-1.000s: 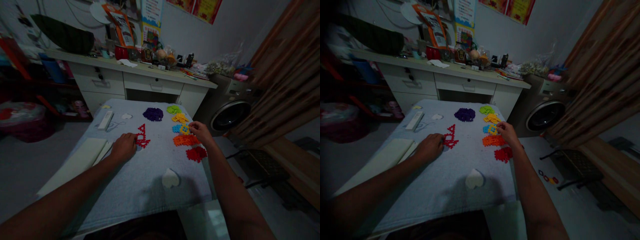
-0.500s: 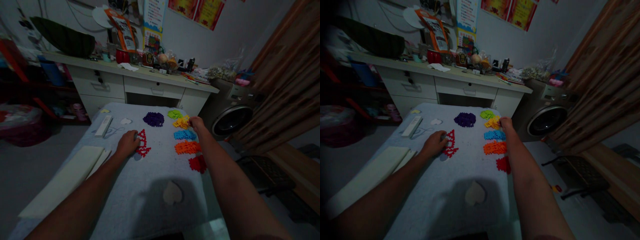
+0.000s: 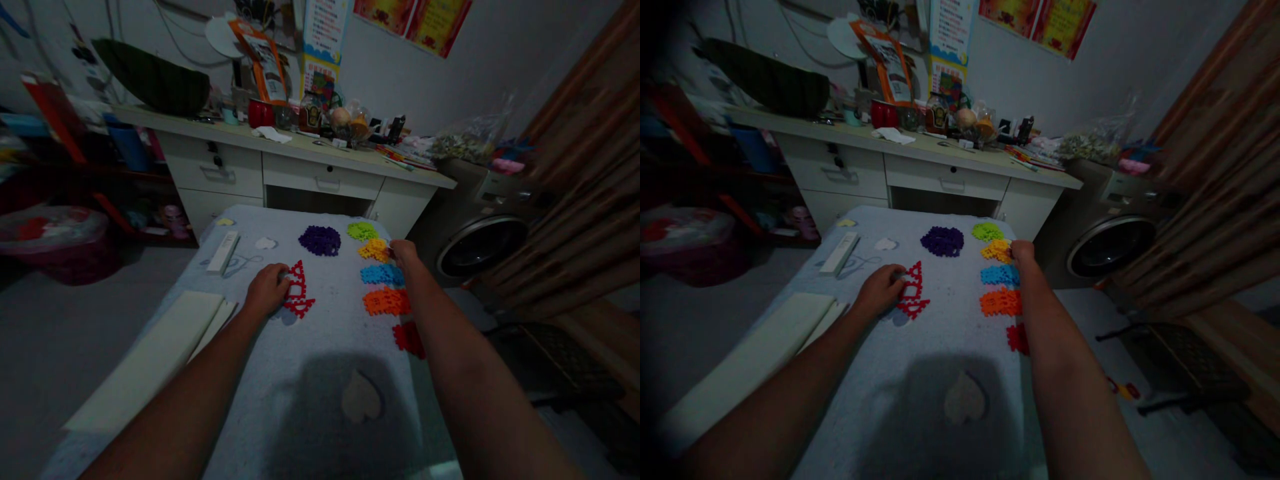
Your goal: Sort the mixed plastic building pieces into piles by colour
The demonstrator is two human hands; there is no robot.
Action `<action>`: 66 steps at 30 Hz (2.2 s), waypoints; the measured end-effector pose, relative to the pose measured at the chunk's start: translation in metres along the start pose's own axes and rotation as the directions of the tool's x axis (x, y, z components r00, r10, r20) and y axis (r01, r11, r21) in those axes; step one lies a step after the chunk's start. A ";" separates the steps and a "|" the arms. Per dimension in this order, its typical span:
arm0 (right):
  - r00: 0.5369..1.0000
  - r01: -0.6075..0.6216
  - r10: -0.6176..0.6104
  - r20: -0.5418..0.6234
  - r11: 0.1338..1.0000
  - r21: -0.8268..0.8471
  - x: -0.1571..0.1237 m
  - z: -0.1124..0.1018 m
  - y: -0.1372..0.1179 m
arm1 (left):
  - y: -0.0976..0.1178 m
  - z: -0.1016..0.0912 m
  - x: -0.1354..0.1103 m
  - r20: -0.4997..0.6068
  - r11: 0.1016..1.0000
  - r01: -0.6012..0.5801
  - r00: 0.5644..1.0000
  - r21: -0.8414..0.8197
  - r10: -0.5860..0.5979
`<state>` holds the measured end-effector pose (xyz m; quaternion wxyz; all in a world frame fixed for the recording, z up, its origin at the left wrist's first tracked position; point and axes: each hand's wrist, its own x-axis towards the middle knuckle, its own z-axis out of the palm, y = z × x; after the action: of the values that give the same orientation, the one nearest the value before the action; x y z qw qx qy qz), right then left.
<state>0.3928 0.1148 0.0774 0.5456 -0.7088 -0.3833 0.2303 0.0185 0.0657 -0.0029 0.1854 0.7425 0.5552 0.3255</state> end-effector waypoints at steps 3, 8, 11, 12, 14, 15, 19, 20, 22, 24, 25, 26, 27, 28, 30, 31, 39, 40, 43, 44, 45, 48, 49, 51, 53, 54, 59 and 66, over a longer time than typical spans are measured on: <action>0.994 -0.072 0.073 -0.083 0.997 0.012 -0.012 0.002 -0.008 | 0.000 0.000 0.000 -0.004 1.000 0.023 1.000 -0.017 -0.023; 0.982 0.090 -0.097 0.159 0.995 0.051 -0.065 0.037 -0.021 | -0.001 0.001 0.002 -0.045 0.994 0.065 0.997 -0.089 -0.069; 0.816 0.329 -0.253 0.520 0.943 -0.057 -0.112 0.067 -0.017 | -0.002 0.000 0.002 -0.083 0.991 0.065 0.994 -0.118 -0.076; 0.755 0.425 -0.292 0.587 0.900 -0.099 -0.127 0.076 -0.013 | -0.002 -0.001 0.003 -0.089 0.990 0.065 0.993 -0.122 -0.077; 0.685 0.565 -0.347 0.641 0.808 -0.166 -0.154 0.092 -0.006 | -0.002 -0.002 0.003 -0.097 0.989 0.067 0.992 -0.131 -0.080; 0.664 0.605 -0.360 0.655 0.774 -0.188 -0.164 0.097 -0.003 | -0.002 -0.003 0.002 -0.098 0.989 0.066 0.992 -0.135 -0.079; 0.576 0.727 -0.396 0.715 0.648 -0.227 -0.186 0.110 0.004 | -0.002 -0.004 0.002 -0.099 0.988 0.070 0.992 -0.141 -0.084; 0.557 0.749 -0.398 0.729 0.620 -0.234 -0.188 0.111 0.005 | -0.002 -0.004 0.003 -0.101 0.987 0.073 0.991 -0.141 -0.087; 0.539 0.771 -0.390 0.746 0.585 -0.251 -0.190 0.113 0.007 | -0.002 -0.004 0.003 -0.105 0.986 0.078 0.990 -0.147 -0.094; 0.546 0.767 -0.376 0.748 0.583 -0.267 -0.190 0.114 0.009 | -0.003 -0.003 0.004 -0.107 0.985 0.076 0.990 -0.156 -0.093; 0.553 0.760 -0.371 0.746 0.591 -0.269 -0.190 0.114 0.010 | -0.003 -0.003 0.004 -0.106 0.984 0.072 0.990 -0.160 -0.090; 0.559 0.752 -0.366 0.744 0.602 -0.269 -0.189 0.115 0.011 | -0.003 -0.002 0.004 -0.106 0.984 0.070 0.991 -0.161 -0.087; 0.565 0.743 -0.360 0.742 0.614 -0.268 -0.188 0.115 0.012 | -0.004 -0.002 0.005 -0.106 0.985 0.069 0.991 -0.159 -0.086; 0.568 0.735 -0.354 0.742 0.624 -0.265 -0.188 0.115 0.013 | -0.004 -0.002 0.005 -0.104 0.985 0.070 0.991 -0.156 -0.087; 0.569 0.728 -0.347 0.746 0.634 -0.261 -0.187 0.116 0.014 | -0.004 -0.001 0.005 -0.101 0.986 0.073 0.991 -0.149 -0.089; 0.572 0.725 -0.343 0.746 0.636 -0.263 -0.187 0.117 0.014 | -0.004 -0.001 0.005 -0.100 0.986 0.075 0.991 -0.148 -0.091; 0.610 0.665 -0.271 0.745 0.686 -0.295 -0.187 0.117 0.006 | -0.002 -0.002 0.005 -0.044 0.994 0.063 0.997 -0.084 -0.067; 0.618 0.655 -0.276 0.737 0.698 -0.288 -0.187 0.117 0.006 | -0.002 -0.002 0.005 -0.038 0.995 0.061 0.997 -0.075 -0.064; 0.626 0.633 -0.322 0.710 0.741 -0.222 -0.186 0.116 0.007 | -0.003 -0.002 0.005 -0.024 0.996 0.058 0.998 -0.061 -0.060; 0.628 0.616 -0.336 0.702 0.765 -0.186 -0.186 0.115 0.007 | -0.003 -0.002 0.005 -0.019 0.997 0.057 0.998 -0.058 -0.058; 0.634 0.585 -0.337 0.696 0.798 -0.146 -0.185 0.114 0.006 | -0.003 -0.002 0.005 -0.014 0.997 0.054 0.998 -0.053 -0.055; 0.663 0.435 -0.282 0.694 0.899 -0.049 -0.183 0.109 0.002 | -0.002 -0.001 0.005 -0.004 0.998 0.038 0.999 -0.041 -0.039; 0.673 0.393 -0.269 0.689 0.919 -0.025 -0.181 0.105 -0.001 | -0.002 -0.001 0.005 0.000 0.999 0.032 0.999 -0.039 -0.032; 0.683 0.352 -0.276 0.676 0.936 0.027 -0.176 0.091 -0.007 | -0.002 -0.001 0.005 0.010 0.999 0.020 1.000 -0.042 -0.019; 0.683 0.338 -0.295 0.668 0.938 0.069 -0.169 0.068 -0.012 | -0.002 -0.002 0.005 0.024 0.999 0.014 1.000 -0.044 -0.013; 0.684 0.328 -0.291 0.669 0.942 0.075 -0.165 0.054 -0.014 | -0.003 -0.003 0.005 0.031 0.999 0.014 0.999 -0.045 -0.013; 0.742 0.313 -0.188 0.643 0.946 -0.086 -0.151 -0.037 -0.010 | -0.005 -0.003 0.005 0.043 0.999 0.014 0.999 -0.053 -0.011; 0.817 0.240 -0.019 0.576 0.920 -0.310 -0.162 -0.128 0.020 | -0.008 0.001 0.007 0.046 0.999 0.019 0.999 -0.027 -0.018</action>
<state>0.3963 -0.0928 0.0819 0.2798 -0.6706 -0.6111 0.3140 0.0145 0.0753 -0.0064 0.2111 0.7422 0.5531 0.3140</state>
